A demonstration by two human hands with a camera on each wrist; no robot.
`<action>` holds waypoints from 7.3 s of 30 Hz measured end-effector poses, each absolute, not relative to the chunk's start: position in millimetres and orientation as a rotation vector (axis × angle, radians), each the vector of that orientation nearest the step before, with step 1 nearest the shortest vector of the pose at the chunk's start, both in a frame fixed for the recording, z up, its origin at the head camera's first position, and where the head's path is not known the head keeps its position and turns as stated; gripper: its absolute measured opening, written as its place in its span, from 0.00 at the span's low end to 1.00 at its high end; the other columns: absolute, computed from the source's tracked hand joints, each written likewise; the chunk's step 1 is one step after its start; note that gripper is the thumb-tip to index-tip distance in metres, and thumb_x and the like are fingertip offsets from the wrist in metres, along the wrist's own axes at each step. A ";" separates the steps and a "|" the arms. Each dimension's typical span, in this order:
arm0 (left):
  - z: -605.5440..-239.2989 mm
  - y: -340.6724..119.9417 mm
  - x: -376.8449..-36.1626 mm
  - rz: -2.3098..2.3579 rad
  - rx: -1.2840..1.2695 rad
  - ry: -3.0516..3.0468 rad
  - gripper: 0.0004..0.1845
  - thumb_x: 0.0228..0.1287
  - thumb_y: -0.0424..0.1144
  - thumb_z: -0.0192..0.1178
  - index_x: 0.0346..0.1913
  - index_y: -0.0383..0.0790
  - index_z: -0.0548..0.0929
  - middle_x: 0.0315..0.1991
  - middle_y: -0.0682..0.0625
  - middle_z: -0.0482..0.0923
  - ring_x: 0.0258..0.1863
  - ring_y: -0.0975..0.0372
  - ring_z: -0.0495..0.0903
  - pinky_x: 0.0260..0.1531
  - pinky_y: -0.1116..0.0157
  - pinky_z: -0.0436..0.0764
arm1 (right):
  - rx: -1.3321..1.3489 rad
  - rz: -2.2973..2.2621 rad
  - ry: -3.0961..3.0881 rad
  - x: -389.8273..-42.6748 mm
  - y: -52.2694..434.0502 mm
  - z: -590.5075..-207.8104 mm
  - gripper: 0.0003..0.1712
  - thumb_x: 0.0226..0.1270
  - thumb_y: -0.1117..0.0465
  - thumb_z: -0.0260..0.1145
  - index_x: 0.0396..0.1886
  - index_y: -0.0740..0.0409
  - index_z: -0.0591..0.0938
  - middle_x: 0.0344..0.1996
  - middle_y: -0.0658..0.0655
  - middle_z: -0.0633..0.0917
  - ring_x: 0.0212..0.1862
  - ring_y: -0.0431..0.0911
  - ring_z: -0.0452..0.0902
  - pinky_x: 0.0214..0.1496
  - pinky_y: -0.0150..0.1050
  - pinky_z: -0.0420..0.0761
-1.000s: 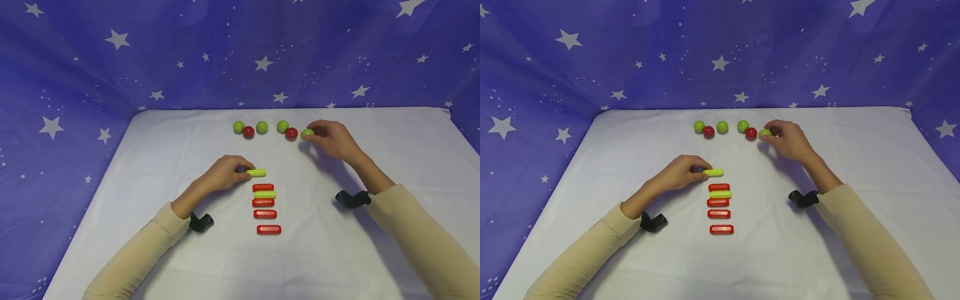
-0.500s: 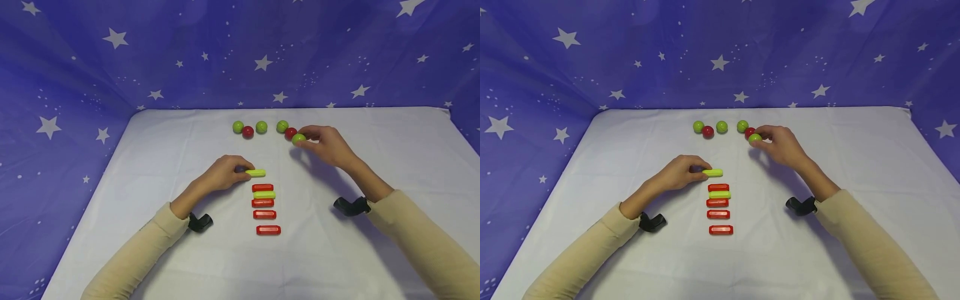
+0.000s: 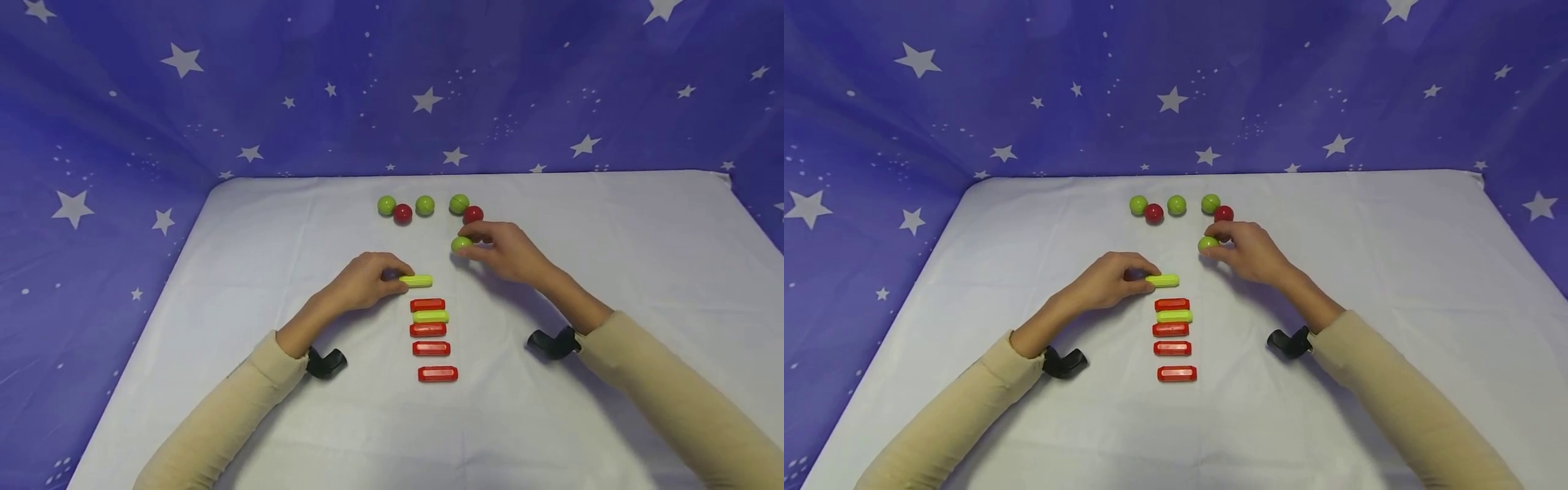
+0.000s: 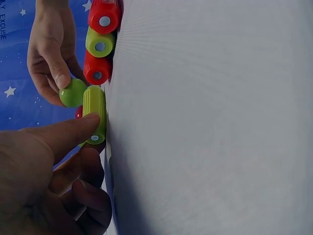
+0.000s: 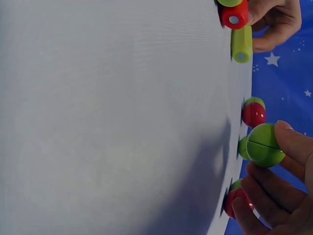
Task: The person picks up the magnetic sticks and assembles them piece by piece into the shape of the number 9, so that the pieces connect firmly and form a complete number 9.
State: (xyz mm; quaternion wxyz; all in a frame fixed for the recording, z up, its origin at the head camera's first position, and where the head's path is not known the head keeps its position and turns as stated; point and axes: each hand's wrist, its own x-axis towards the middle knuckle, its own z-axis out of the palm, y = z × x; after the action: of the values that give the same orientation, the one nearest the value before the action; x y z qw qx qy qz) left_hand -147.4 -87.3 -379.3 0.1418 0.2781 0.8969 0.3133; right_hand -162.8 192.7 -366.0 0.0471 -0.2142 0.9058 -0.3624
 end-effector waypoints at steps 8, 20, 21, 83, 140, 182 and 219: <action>-380.0 -88.3 -148.4 0.912 0.815 2.583 0.15 0.63 0.37 0.68 0.52 0.43 0.87 0.47 0.53 0.83 0.42 0.61 0.76 0.47 0.61 0.74 | -0.676 -1.051 2.752 -164.2 187.4 -371.6 0.18 0.62 0.65 0.72 0.51 0.63 0.83 0.43 0.59 0.85 0.47 0.54 0.78 0.55 0.52 0.75; -376.6 -88.0 -147.3 0.916 0.795 2.565 0.14 0.63 0.37 0.68 0.52 0.43 0.86 0.45 0.53 0.83 0.38 0.61 0.74 0.43 0.63 0.73 | -0.634 -1.028 2.736 -164.3 187.8 -377.0 0.19 0.63 0.65 0.71 0.53 0.62 0.82 0.45 0.59 0.84 0.48 0.53 0.77 0.57 0.51 0.75; -376.0 -87.9 -147.5 0.918 0.793 2.560 0.14 0.63 0.37 0.68 0.52 0.42 0.86 0.46 0.53 0.83 0.39 0.60 0.74 0.44 0.62 0.73 | -0.637 -1.027 2.736 -164.2 187.8 -376.9 0.19 0.63 0.65 0.71 0.54 0.62 0.82 0.45 0.59 0.84 0.48 0.53 0.77 0.57 0.51 0.75; -383.7 -62.0 -198.0 1.022 0.772 2.561 0.13 0.62 0.39 0.69 0.49 0.42 0.88 0.42 0.53 0.85 0.33 0.60 0.76 0.38 0.64 0.74 | -0.677 -0.956 2.786 -155.2 181.8 -375.7 0.16 0.63 0.66 0.71 0.51 0.59 0.82 0.42 0.56 0.84 0.45 0.51 0.76 0.54 0.50 0.74; -389.6 -66.9 -198.7 1.191 0.713 2.461 0.13 0.63 0.37 0.68 0.51 0.39 0.86 0.40 0.49 0.83 0.25 0.60 0.77 0.30 0.65 0.77 | -0.660 -0.973 2.788 -157.2 186.0 -377.5 0.20 0.63 0.64 0.72 0.55 0.61 0.82 0.46 0.58 0.85 0.48 0.51 0.78 0.57 0.51 0.74; -386.9 -115.1 -228.3 1.661 0.224 2.539 0.17 0.65 0.41 0.65 0.54 0.37 0.82 0.43 0.46 0.78 0.20 0.59 0.72 0.12 0.69 0.68 | -0.663 -0.930 2.791 -156.4 187.1 -375.7 0.22 0.64 0.65 0.71 0.58 0.62 0.81 0.49 0.58 0.84 0.51 0.52 0.77 0.60 0.52 0.73; -399.6 -109.0 -255.1 1.606 0.267 2.485 0.25 0.63 0.36 0.68 0.63 0.43 0.79 0.58 0.48 0.78 0.26 0.62 0.75 0.13 0.70 0.68 | -0.647 -0.921 2.780 -156.8 188.6 -377.3 0.22 0.65 0.64 0.70 0.59 0.61 0.80 0.50 0.58 0.84 0.53 0.53 0.77 0.60 0.52 0.72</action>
State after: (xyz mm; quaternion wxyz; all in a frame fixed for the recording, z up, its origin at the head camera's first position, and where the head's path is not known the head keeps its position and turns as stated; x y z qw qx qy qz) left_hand -255.1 -109.0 -399.6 0.0852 0.0897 0.8335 0.5385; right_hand -156.8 188.6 -377.3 0.0713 -0.2151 0.9245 -0.3064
